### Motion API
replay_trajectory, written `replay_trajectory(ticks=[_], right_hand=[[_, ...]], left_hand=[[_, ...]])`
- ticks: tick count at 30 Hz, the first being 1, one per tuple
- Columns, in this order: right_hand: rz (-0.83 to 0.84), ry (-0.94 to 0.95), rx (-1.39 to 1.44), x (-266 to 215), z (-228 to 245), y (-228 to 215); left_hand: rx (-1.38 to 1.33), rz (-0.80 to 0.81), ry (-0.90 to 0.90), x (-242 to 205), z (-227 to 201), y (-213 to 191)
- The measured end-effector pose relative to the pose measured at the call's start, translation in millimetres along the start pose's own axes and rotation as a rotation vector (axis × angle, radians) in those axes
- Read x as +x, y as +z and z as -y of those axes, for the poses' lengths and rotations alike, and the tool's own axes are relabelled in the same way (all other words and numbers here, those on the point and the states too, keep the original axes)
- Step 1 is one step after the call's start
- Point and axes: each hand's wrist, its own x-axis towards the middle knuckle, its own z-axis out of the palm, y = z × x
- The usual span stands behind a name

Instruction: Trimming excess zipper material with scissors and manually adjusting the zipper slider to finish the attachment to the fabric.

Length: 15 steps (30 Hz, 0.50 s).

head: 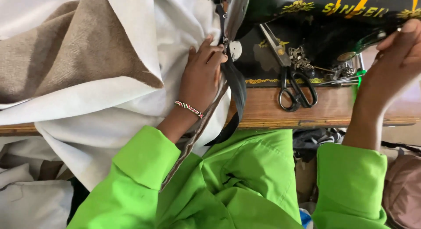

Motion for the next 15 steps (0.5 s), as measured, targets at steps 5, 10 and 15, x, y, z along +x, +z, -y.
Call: replay_trajectory(ticks=[5,10,15], right_hand=[[-0.003,0.026,0.030,-1,-4,-4],[0.039,-0.102,-0.051,-18,-7,-3],[0.086,-0.235,-0.340,-41,-23,1]], left_hand=[[-0.070,-0.004,0.001,-4,-2,-3],[-0.088,-0.015,0.013,-12,-8,-8],[-0.088,-0.017,0.018,-10,-8,-7]])
